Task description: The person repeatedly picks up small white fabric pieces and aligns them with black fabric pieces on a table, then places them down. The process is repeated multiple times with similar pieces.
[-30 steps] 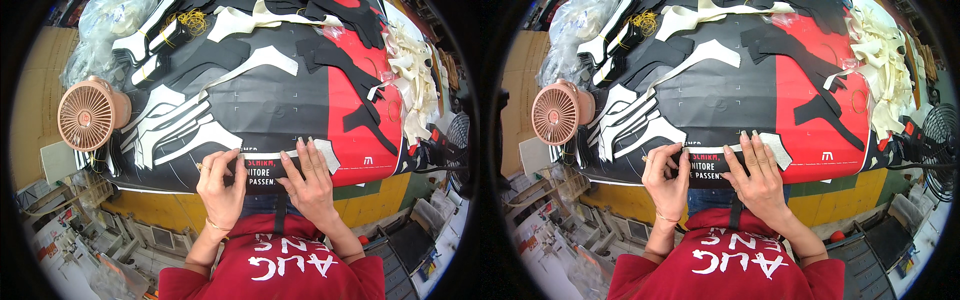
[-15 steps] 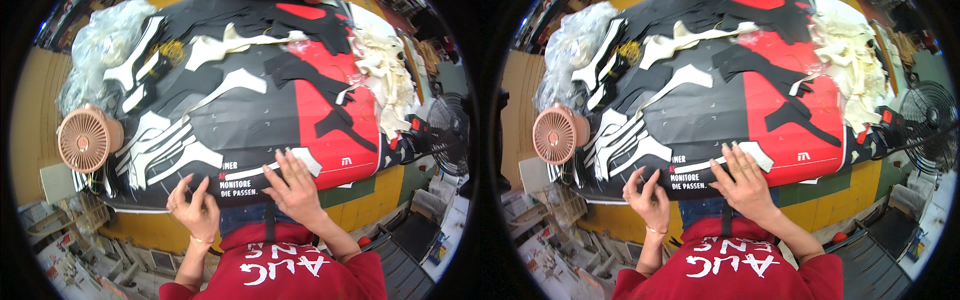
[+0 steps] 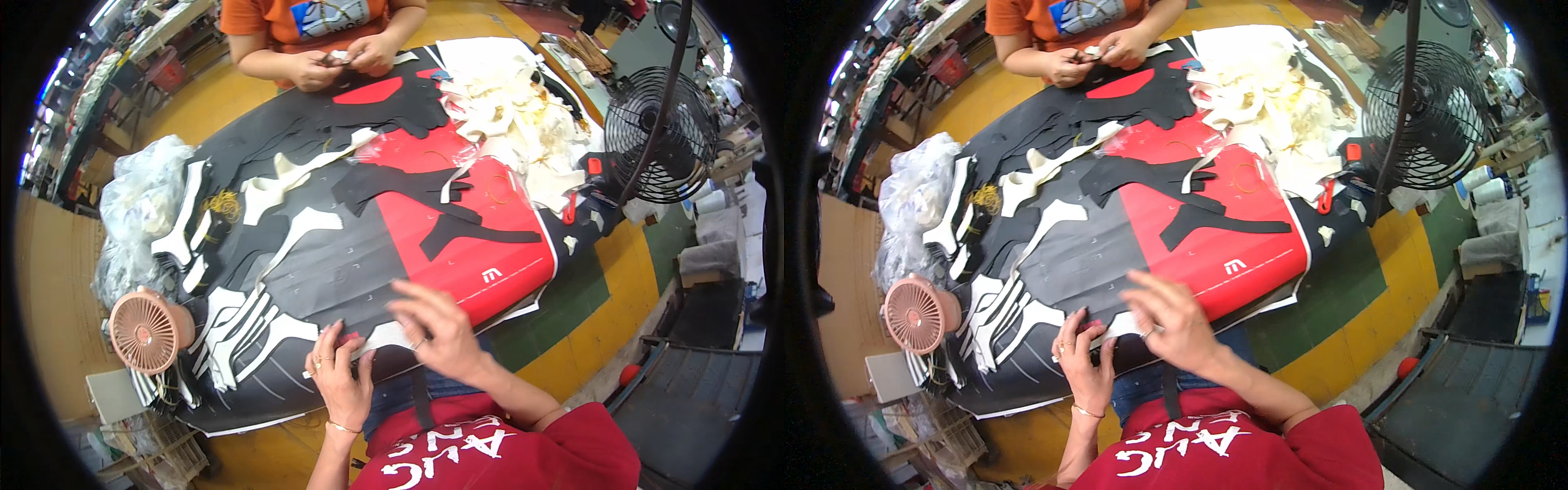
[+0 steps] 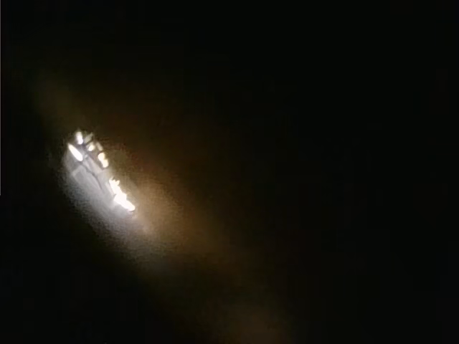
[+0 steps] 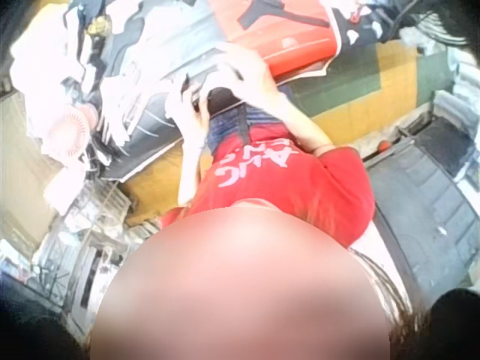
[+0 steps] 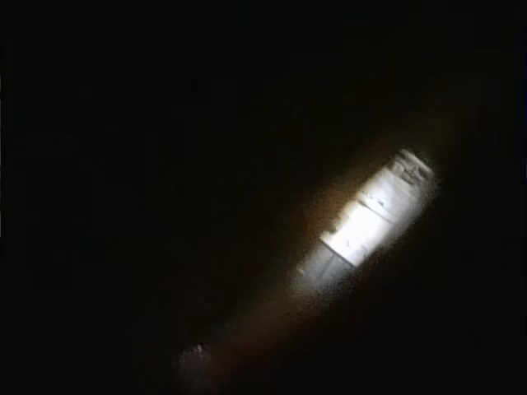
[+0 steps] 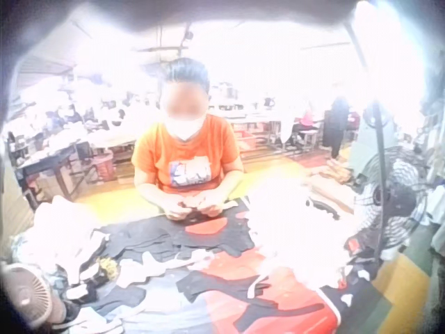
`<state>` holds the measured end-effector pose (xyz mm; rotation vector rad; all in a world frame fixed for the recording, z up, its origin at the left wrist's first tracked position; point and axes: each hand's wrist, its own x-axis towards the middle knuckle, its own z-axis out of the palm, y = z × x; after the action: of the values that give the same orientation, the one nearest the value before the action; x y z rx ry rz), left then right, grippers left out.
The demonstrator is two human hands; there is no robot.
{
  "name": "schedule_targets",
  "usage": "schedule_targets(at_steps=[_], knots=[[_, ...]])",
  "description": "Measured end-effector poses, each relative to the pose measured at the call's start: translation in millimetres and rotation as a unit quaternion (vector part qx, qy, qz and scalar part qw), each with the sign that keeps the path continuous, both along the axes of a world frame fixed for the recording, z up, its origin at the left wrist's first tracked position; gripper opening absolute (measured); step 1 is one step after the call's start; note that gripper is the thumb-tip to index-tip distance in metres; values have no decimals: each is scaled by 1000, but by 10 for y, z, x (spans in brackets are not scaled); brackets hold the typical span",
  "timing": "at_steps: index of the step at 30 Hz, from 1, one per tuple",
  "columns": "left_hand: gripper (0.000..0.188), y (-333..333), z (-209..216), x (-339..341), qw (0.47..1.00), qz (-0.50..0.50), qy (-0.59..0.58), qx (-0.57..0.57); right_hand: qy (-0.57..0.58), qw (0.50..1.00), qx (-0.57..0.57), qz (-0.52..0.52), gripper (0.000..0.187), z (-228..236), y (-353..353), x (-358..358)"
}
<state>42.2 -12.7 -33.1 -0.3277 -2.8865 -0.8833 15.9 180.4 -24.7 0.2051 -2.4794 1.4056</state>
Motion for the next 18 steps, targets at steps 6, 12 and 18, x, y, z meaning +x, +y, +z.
schedule_targets(at_steps=[6,12,18], knots=[[21,-254,24,46,999,13,46,24,45,994,96,-32,18,124,315,-369],[18,-997,285,-82,989,77,99,-74,62,992,90,66,18,165,-200,-1129],[29,-879,310,-107,975,141,143,-92,40,971,219,86,36,-15,-1238,-1815]])
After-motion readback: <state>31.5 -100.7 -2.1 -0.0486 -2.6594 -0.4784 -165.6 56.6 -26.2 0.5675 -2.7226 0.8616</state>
